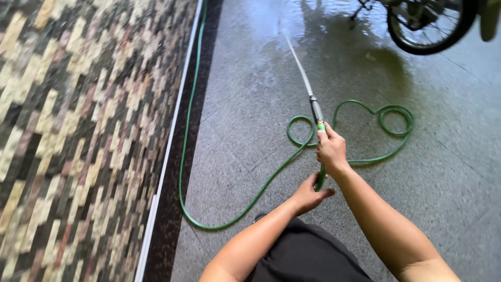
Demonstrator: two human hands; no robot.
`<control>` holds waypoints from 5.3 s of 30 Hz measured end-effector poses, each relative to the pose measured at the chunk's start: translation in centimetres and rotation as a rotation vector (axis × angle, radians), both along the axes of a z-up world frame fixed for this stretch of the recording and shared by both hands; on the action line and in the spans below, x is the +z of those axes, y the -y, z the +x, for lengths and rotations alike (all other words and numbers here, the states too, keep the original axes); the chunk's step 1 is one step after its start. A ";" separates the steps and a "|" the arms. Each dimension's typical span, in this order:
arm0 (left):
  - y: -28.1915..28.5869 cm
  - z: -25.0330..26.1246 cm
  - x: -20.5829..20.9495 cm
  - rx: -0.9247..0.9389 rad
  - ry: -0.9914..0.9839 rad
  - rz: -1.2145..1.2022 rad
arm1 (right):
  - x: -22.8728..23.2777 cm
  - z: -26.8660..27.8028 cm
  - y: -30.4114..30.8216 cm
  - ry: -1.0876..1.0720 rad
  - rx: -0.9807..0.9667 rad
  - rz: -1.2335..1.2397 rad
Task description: Watering down the concrete floor of a garage area using a hose.
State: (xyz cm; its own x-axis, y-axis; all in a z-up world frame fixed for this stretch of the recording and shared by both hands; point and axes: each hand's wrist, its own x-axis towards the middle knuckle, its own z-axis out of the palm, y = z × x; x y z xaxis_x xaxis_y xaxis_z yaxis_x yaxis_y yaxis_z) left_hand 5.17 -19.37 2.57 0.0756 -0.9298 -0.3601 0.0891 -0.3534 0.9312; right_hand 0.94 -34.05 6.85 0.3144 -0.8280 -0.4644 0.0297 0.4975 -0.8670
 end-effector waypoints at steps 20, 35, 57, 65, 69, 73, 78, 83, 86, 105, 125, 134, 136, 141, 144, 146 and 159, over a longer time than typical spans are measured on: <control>1.8 -1.6 -14.8 -0.863 -0.060 0.129 | -6.7 -8.9 -4.4 -0.378 -0.101 0.304; 8.0 -23.8 -16.8 -0.937 0.181 0.194 | -17.0 -41.3 -3.4 -0.691 -0.402 0.412; 10.6 -37.0 -15.2 -0.879 -0.462 0.411 | -10.7 -44.2 1.7 -0.362 -0.531 0.389; 12.4 -42.1 -13.4 -0.986 -0.277 0.328 | -7.8 -50.0 3.3 -0.306 -0.543 0.364; 13.8 -48.8 -15.1 -1.025 -0.265 0.282 | -7.3 -55.9 5.0 -0.296 -0.544 0.352; 14.5 -57.4 -15.9 -0.996 -0.121 0.066 | -6.8 -64.0 6.8 -0.284 -0.483 0.321; 15.8 -65.6 -14.4 -0.879 -0.205 -0.009 | -5.6 -71.9 9.2 -0.320 -0.467 0.267; 18.2 -69.5 -12.2 -0.891 -0.060 -0.065 | -4.7 -76.5 11.8 -0.324 -0.464 0.237; 18.8 -71.5 -14.6 -0.911 -0.108 -0.022 | -3.8 -78.6 13.6 -0.360 -0.472 0.265; 33.0 -83.7 -16.2 -1.470 -0.077 0.059 | -5.5 -92.1 21.9 -0.312 -0.904 0.420; 52.4 -104.6 -8.1 -1.307 0.310 -0.074 | -3.2 -124.2 38.3 -0.123 -1.008 0.285; 59.9 -110.0 -4.7 -1.318 0.477 -0.054 | -4.6 -129.0 45.2 -0.014 -1.106 0.304; 61.7 -112.3 -5.4 -1.240 0.472 -0.068 | -5.7 -130.0 46.9 0.018 -1.124 0.291; 69.6 -121.5 -4.0 -0.902 -0.102 0.190 | -7.9 -128.4 51.9 -0.410 -1.012 0.124; 72.7 -124.2 -2.7 -0.889 -0.137 0.265 | -10.0 -129.1 54.0 -0.468 -0.942 0.127; 74.7 -125.9 -3.1 -0.918 -0.054 0.292 | -12.9 -131.2 56.0 -0.325 -0.965 0.124; 80.2 -133.5 -4.5 -0.806 -0.119 0.347 | -16.8 -139.3 61.1 -0.366 -0.902 0.291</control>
